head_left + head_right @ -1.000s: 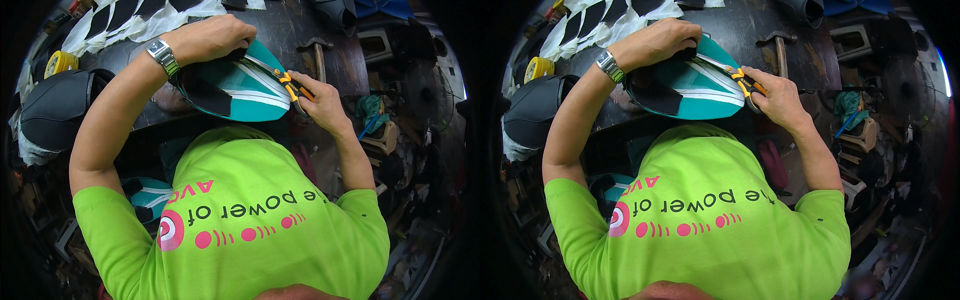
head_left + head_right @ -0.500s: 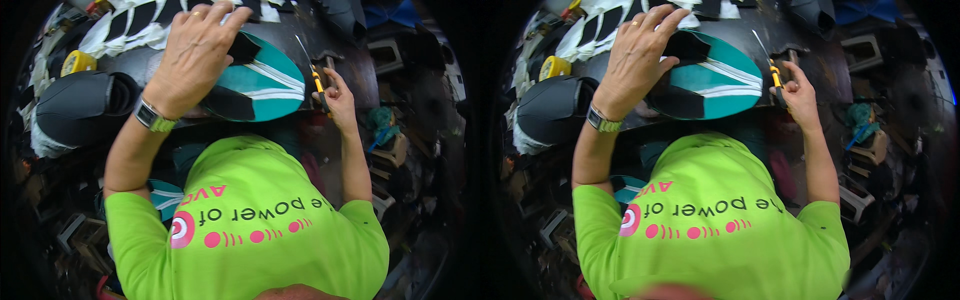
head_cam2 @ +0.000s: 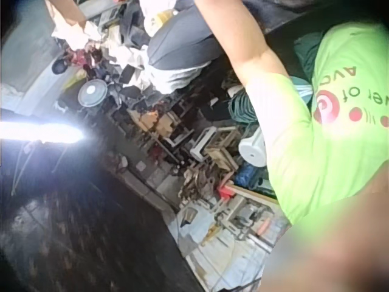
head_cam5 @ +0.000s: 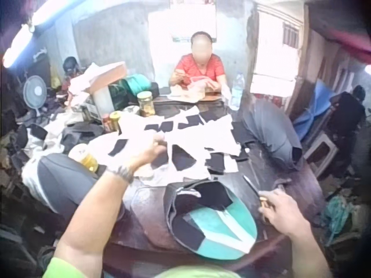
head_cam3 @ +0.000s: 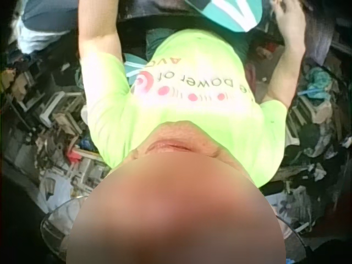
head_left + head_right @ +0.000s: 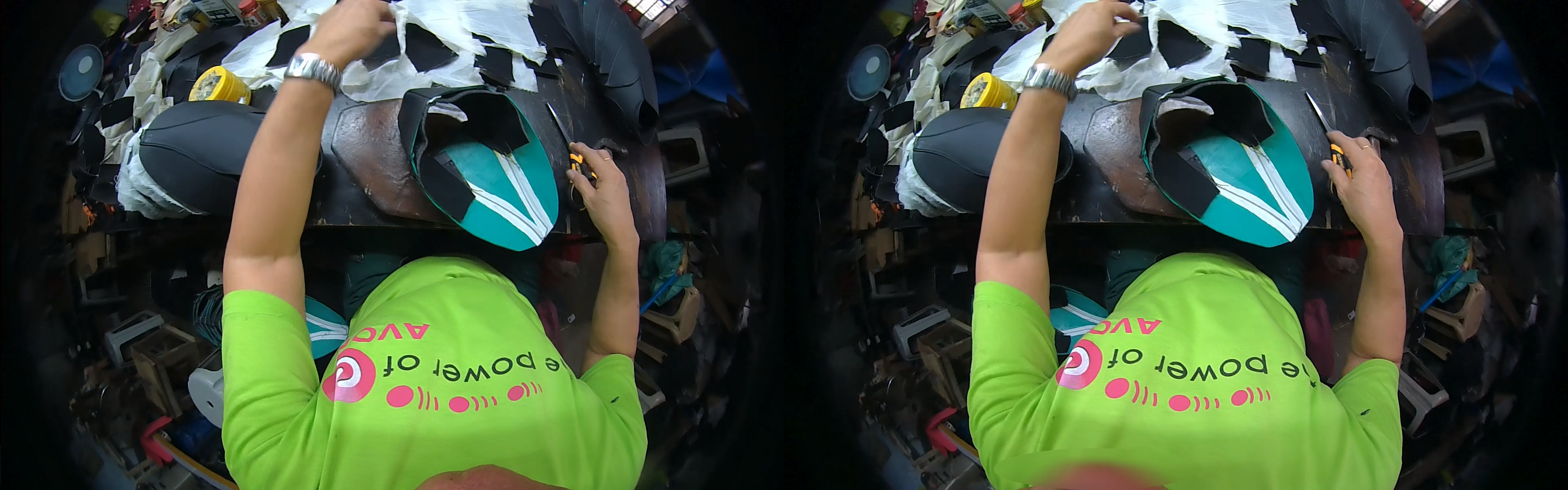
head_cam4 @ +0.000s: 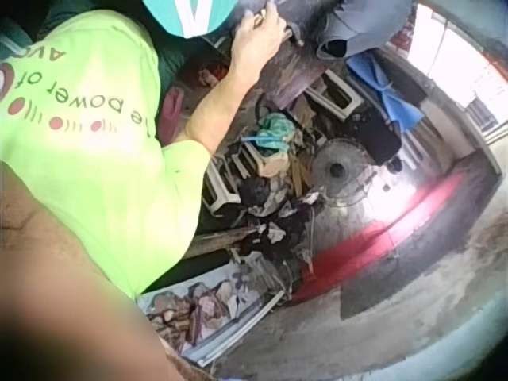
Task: The person repeatedly assembles a helmet by inserting white padding into the interior, tucking black fabric around the rim, and trimming excess material with scissors. The person then places a black outer shell over the padded interior and repeats the process on another helmet.
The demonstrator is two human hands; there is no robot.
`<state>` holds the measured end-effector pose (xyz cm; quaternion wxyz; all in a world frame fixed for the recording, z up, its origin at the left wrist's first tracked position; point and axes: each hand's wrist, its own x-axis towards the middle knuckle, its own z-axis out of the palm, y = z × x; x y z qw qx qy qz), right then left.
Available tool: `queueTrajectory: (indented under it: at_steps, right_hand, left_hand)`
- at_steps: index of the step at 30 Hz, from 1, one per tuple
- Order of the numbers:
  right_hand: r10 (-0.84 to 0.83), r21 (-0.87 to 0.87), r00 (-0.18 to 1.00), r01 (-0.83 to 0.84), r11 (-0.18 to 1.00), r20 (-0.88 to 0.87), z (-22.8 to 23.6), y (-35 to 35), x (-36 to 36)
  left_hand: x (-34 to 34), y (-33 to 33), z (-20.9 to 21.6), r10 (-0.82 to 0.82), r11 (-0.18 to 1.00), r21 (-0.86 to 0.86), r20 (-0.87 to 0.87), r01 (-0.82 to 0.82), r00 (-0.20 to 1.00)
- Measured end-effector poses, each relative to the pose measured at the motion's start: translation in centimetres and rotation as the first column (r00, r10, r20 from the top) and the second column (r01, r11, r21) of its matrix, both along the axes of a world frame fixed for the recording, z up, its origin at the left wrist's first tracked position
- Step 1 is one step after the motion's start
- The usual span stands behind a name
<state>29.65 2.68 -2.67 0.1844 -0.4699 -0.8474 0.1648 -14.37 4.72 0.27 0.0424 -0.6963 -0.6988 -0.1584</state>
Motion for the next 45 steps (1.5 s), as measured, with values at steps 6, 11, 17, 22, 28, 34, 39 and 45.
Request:
queueTrajectory:
  at_steps: [6,11,17,22,28,34,39,45]
  right_hand:
    - [0.301,-0.142,0.923,-0.340,0.930,-0.240,2.6,-0.4,-5.5]
    - [0.430,-0.032,0.827,-0.472,0.881,-0.362,3.9,1.9,-9.3]
    - [0.493,-0.098,0.802,-0.551,0.829,-0.338,4.1,3.9,-12.7]
    - [0.423,-0.090,0.794,-0.506,0.858,-0.435,4.1,3.0,-13.1]
    - [0.336,0.083,0.587,-0.415,0.906,-0.736,4.8,2.4,-15.3]
    - [0.059,-0.171,0.275,-0.736,0.655,-0.960,3.7,0.0,-17.4]
    - [-0.318,-0.350,0.192,-0.743,0.571,-0.928,2.0,1.5,-18.2]
    - [-0.538,-0.104,-0.137,-0.914,0.393,-0.832,2.1,5.3,-18.8]
  left_hand:
    - [-11.7,2.6,-3.4,0.286,0.842,-0.323,-0.413,-0.433,0.864]
    - [-14.4,0.8,-4.5,0.400,0.677,-0.461,-0.424,-0.574,0.812]
    - [-15.4,1.0,-5.4,0.387,0.767,-0.347,-0.420,-0.540,0.821]
    - [-17.0,2.2,-2.3,0.589,0.807,0.006,-0.089,-0.591,0.803]
    - [-7.5,0.0,7.8,-0.018,0.945,0.288,0.514,-0.153,0.858]
    - [9.8,-6.8,5.3,-0.364,0.930,0.281,0.789,0.235,0.496]
    - [10.5,-9.7,2.6,-0.359,0.848,0.528,0.647,-0.055,0.673]
    - [5.7,-11.7,-1.6,-0.141,0.918,0.358,0.696,-0.170,0.704]
